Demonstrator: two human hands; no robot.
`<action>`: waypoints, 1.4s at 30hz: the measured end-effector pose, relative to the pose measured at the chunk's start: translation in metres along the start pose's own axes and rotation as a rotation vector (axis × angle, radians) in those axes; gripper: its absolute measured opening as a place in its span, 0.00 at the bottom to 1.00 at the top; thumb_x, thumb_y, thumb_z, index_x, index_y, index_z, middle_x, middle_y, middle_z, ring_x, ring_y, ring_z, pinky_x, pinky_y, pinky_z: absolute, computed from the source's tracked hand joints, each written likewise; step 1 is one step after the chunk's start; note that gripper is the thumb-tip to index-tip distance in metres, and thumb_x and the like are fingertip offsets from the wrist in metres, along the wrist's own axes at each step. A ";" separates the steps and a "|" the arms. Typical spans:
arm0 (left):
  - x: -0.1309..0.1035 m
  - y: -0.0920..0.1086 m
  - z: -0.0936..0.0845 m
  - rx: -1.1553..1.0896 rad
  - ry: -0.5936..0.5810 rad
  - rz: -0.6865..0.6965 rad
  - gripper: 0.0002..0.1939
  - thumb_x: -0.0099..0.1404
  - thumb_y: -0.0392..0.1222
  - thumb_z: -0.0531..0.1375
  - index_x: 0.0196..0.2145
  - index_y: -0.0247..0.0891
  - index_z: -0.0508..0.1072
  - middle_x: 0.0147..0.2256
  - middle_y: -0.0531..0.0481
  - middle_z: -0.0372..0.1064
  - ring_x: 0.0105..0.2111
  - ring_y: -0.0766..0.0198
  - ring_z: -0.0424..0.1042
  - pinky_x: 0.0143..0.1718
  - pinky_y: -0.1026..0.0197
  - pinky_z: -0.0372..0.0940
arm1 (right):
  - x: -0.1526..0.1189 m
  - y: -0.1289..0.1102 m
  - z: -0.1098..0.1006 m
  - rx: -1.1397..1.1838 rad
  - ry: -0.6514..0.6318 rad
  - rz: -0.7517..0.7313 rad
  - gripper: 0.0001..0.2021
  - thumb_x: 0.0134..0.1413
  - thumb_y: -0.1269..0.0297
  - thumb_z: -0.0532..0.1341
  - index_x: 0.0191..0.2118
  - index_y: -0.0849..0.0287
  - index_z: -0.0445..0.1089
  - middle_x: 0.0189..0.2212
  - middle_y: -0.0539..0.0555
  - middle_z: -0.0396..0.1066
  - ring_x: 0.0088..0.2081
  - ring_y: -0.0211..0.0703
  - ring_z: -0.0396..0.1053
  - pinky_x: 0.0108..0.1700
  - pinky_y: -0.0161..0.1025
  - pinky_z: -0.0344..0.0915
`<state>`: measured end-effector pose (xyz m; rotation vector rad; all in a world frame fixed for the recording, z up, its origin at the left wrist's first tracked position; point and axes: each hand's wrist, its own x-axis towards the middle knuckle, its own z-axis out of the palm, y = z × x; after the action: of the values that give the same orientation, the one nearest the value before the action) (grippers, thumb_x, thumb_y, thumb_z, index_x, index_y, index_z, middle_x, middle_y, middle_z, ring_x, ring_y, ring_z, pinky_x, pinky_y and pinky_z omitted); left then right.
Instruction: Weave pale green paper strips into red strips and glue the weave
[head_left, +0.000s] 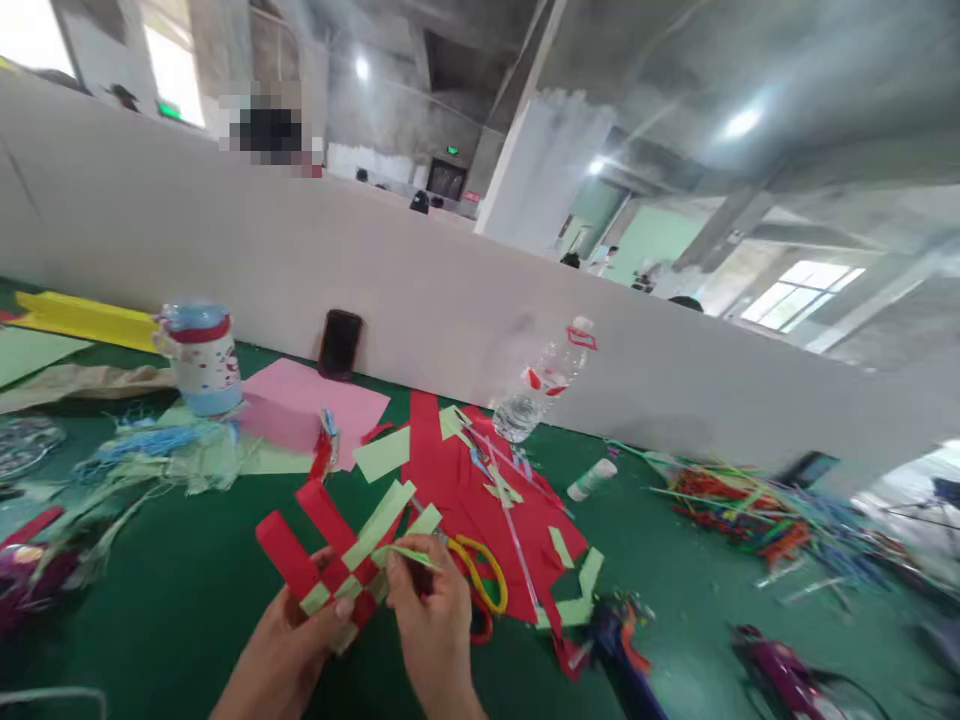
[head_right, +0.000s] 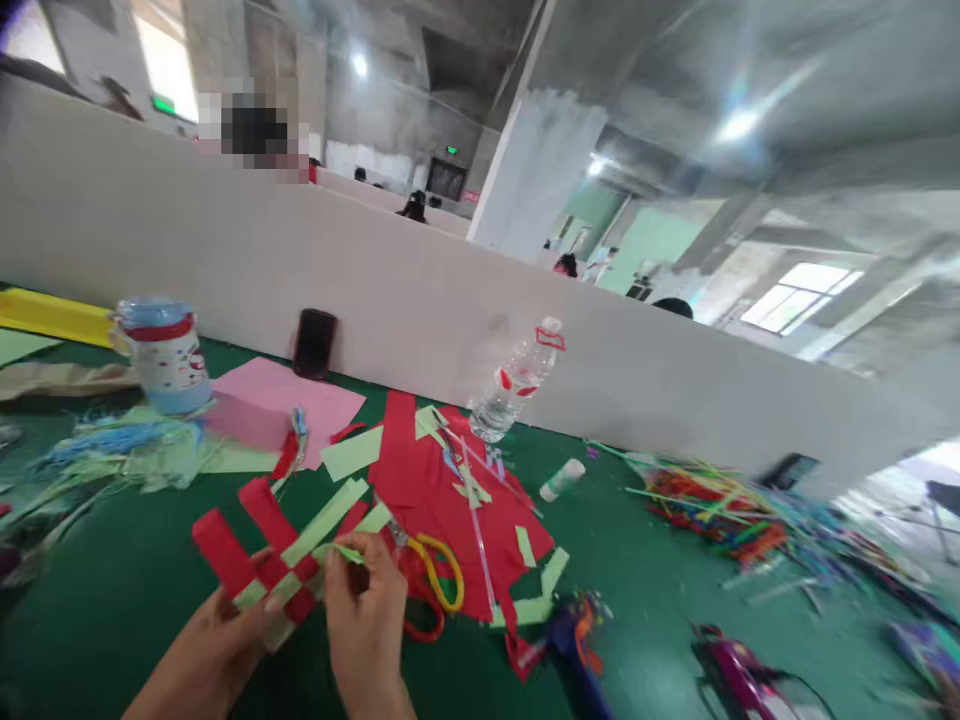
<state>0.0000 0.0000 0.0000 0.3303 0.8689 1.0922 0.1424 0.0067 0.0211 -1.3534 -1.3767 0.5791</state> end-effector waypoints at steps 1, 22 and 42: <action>-0.001 0.002 0.005 -0.004 0.043 -0.006 0.32 0.43 0.43 0.77 0.45 0.37 0.72 0.41 0.43 0.81 0.44 0.49 0.79 0.39 0.60 0.74 | -0.003 0.001 0.001 -0.033 -0.003 -0.044 0.06 0.61 0.64 0.59 0.34 0.57 0.71 0.21 0.48 0.71 0.20 0.36 0.69 0.22 0.27 0.66; 0.004 0.001 0.012 0.030 0.148 0.107 0.25 0.39 0.44 0.77 0.35 0.37 0.75 0.28 0.50 0.79 0.27 0.57 0.78 0.30 0.60 0.71 | -0.022 0.016 0.007 -0.131 -0.089 -0.429 0.11 0.57 0.72 0.57 0.44 0.54 0.70 0.34 0.52 0.77 0.34 0.40 0.77 0.38 0.31 0.73; 0.006 0.000 0.000 0.024 0.141 0.102 0.34 0.42 0.35 0.74 0.49 0.38 0.73 0.27 0.53 0.78 0.24 0.59 0.77 0.23 0.65 0.66 | -0.017 0.008 0.006 -0.231 -0.198 -0.594 0.11 0.61 0.75 0.55 0.45 0.57 0.69 0.37 0.55 0.79 0.38 0.42 0.79 0.41 0.32 0.75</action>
<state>0.0011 0.0052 -0.0029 0.3234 0.9996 1.2107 0.1363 -0.0050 0.0063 -0.9992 -1.9510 0.1570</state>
